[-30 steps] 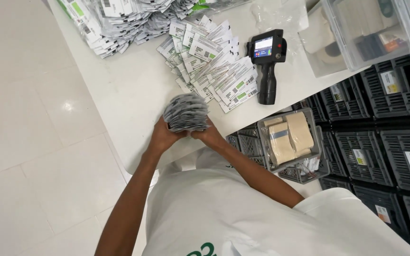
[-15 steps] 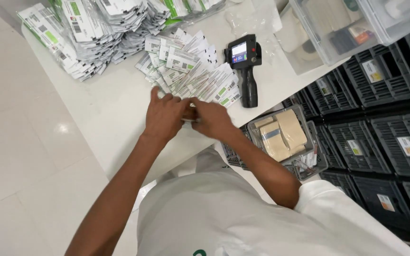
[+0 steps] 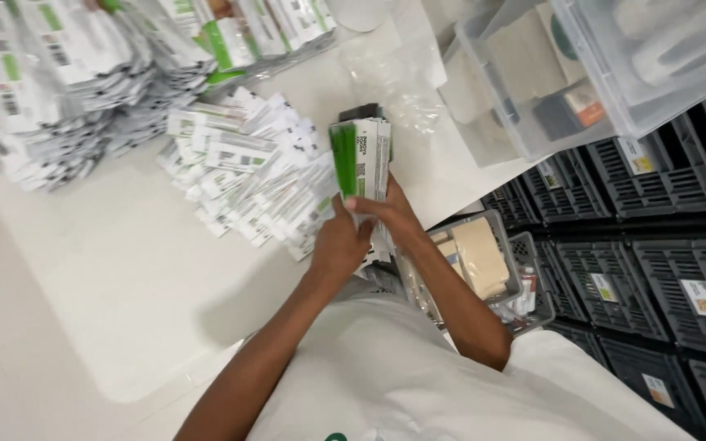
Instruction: The person scans barcodes on a stack of small white packets using a handheld barcode scanner, then gathers the packets, places them into a clear plastic bag, and seals the bag with tape. The person then scans the sealed bag and sets it aside.
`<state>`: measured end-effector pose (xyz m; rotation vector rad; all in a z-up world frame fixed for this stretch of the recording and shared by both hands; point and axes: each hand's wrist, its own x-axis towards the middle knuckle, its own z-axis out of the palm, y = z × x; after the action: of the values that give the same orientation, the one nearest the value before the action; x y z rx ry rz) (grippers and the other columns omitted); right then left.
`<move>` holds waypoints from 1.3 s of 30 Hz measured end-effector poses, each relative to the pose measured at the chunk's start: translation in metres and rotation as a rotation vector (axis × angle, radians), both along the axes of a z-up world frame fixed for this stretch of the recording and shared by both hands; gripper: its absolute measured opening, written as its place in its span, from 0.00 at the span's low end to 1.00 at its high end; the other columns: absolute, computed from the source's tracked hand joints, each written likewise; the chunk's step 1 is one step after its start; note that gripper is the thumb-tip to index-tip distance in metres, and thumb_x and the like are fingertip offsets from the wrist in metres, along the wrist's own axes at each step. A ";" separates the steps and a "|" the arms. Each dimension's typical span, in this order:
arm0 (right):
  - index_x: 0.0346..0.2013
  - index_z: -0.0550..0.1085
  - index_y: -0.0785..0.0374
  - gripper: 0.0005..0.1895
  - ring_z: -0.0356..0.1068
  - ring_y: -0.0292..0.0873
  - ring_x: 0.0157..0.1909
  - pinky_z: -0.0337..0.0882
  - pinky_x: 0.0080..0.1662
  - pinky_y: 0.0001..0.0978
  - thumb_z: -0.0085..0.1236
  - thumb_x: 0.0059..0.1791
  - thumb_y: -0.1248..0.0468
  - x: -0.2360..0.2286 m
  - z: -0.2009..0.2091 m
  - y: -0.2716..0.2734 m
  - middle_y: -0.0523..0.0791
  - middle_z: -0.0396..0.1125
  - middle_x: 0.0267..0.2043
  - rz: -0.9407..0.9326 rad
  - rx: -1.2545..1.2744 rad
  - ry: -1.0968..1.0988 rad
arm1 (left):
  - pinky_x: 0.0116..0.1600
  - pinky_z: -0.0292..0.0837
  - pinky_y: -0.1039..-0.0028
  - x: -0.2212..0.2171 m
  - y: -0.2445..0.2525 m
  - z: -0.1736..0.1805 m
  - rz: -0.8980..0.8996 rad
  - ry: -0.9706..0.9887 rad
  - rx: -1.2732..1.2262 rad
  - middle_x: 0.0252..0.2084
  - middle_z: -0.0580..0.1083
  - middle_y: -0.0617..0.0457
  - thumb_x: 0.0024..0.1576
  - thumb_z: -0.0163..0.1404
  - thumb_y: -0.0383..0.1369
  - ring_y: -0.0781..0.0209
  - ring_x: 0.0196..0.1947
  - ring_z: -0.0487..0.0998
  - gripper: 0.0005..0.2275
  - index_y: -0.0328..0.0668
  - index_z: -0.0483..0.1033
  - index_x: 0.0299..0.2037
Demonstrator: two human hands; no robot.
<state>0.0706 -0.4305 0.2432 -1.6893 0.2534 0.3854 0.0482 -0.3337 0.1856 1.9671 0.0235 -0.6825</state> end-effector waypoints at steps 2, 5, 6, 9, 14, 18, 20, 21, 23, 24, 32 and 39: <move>0.72 0.49 0.72 0.63 0.46 0.66 0.76 0.42 0.74 0.66 0.77 0.37 0.47 0.011 -0.012 -0.037 0.66 0.52 0.70 0.001 -0.033 -0.004 | 0.42 0.78 0.52 -0.001 -0.070 -0.096 -0.152 -0.200 0.222 0.38 0.76 0.35 0.61 0.48 0.40 0.35 0.41 0.82 0.25 0.29 0.58 0.61; 0.65 0.56 0.68 0.53 0.57 0.57 0.68 0.54 0.70 0.59 0.78 0.38 0.50 0.035 -0.017 -0.081 0.57 0.59 0.59 -0.065 -0.041 -0.002 | 0.32 0.79 0.65 0.017 -0.129 -0.095 -0.371 -0.410 0.572 0.30 0.74 0.48 0.59 0.51 0.38 0.49 0.32 0.82 0.16 0.31 0.72 0.49; 0.60 0.60 0.66 0.45 0.63 0.50 0.61 0.61 0.66 0.53 0.77 0.39 0.52 0.042 -0.019 -0.093 0.50 0.63 0.51 -0.131 -0.025 0.013 | 0.28 0.78 0.69 0.023 -0.143 -0.074 -0.436 -0.409 0.694 0.30 0.72 0.51 0.61 0.49 0.40 0.55 0.30 0.81 0.16 0.30 0.72 0.46; 0.55 0.63 0.65 0.38 0.63 0.47 0.57 0.63 0.62 0.49 0.75 0.41 0.53 0.069 -0.096 -0.160 0.47 0.62 0.47 -0.113 -0.120 0.064 | 0.36 0.80 0.55 0.046 -0.129 0.008 -0.546 -0.308 0.418 0.31 0.73 0.42 0.62 0.47 0.51 0.41 0.36 0.82 0.25 0.26 0.74 0.44; 0.57 0.65 0.70 0.34 0.65 0.54 0.59 0.63 0.61 0.55 0.67 0.41 0.60 0.101 -0.109 -0.194 0.54 0.65 0.51 -0.125 -0.165 0.112 | 0.50 0.77 0.47 0.188 -0.126 0.024 -0.514 -0.248 0.514 0.48 0.80 0.41 0.58 0.41 0.61 0.37 0.52 0.81 0.32 0.37 0.77 0.53; 0.52 0.67 0.67 0.31 0.70 0.50 0.46 0.70 0.50 0.50 0.68 0.37 0.64 0.116 -0.131 -0.213 0.50 0.66 0.42 -0.204 -0.054 0.146 | 0.57 0.69 0.48 0.317 -0.159 -0.125 -0.457 -0.518 0.670 0.57 0.73 0.47 0.54 0.51 0.35 0.48 0.54 0.77 0.28 0.44 0.65 0.68; 0.51 0.67 0.68 0.31 0.71 0.50 0.44 0.71 0.49 0.50 0.68 0.36 0.65 0.117 -0.117 -0.212 0.51 0.67 0.41 -0.218 -0.020 0.158 | 0.62 0.61 0.45 0.321 -0.169 -0.125 -0.542 -0.537 0.782 0.62 0.68 0.48 0.56 0.51 0.33 0.49 0.61 0.70 0.27 0.47 0.64 0.69; 0.50 0.67 0.69 0.30 0.71 0.50 0.43 0.72 0.48 0.50 0.67 0.36 0.66 0.117 -0.112 -0.206 0.51 0.68 0.40 -0.240 0.030 0.174 | 0.67 0.54 0.42 0.323 -0.168 -0.125 -0.640 -0.552 0.905 0.68 0.63 0.48 0.58 0.50 0.31 0.49 0.67 0.63 0.26 0.49 0.62 0.70; 0.49 0.67 0.68 0.30 0.73 0.49 0.39 0.73 0.45 0.48 0.68 0.35 0.66 0.126 -0.123 -0.214 0.52 0.69 0.38 -0.238 0.059 0.175 | 0.68 0.51 0.42 0.334 -0.165 -0.143 -0.630 -0.620 0.947 0.61 0.68 0.49 0.59 0.51 0.33 0.51 0.64 0.66 0.18 0.49 0.70 0.61; 0.48 0.68 0.68 0.29 0.74 0.49 0.36 0.75 0.42 0.46 0.69 0.34 0.67 0.127 -0.128 -0.218 0.52 0.70 0.36 -0.239 0.085 0.182 | 0.69 0.49 0.41 0.336 -0.165 -0.154 -0.622 -0.686 0.983 0.55 0.72 0.50 0.60 0.52 0.34 0.54 0.61 0.69 0.12 0.48 0.77 0.53; 0.46 0.71 0.70 0.26 0.77 0.49 0.31 0.79 0.37 0.43 0.67 0.34 0.70 0.162 -0.063 -0.175 0.54 0.74 0.38 -0.084 0.284 0.020 | 0.55 0.64 0.52 0.303 -0.096 -0.030 0.053 -0.866 0.252 0.23 0.75 0.49 0.68 0.45 0.36 0.50 0.28 0.80 0.07 0.43 0.66 0.43; 0.49 0.70 0.71 0.33 0.75 0.52 0.35 0.78 0.39 0.51 0.70 0.31 0.73 0.137 -0.051 -0.062 0.54 0.71 0.35 0.171 0.384 0.111 | 0.52 0.77 0.60 0.175 -0.015 0.027 0.903 -0.548 -0.207 0.40 0.82 0.45 0.66 0.46 0.32 0.50 0.41 0.83 0.07 0.52 0.79 0.47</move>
<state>0.2074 -0.4926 0.1926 -1.3160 0.1068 0.6153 0.2232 -0.3484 0.2131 1.6432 0.4549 0.4257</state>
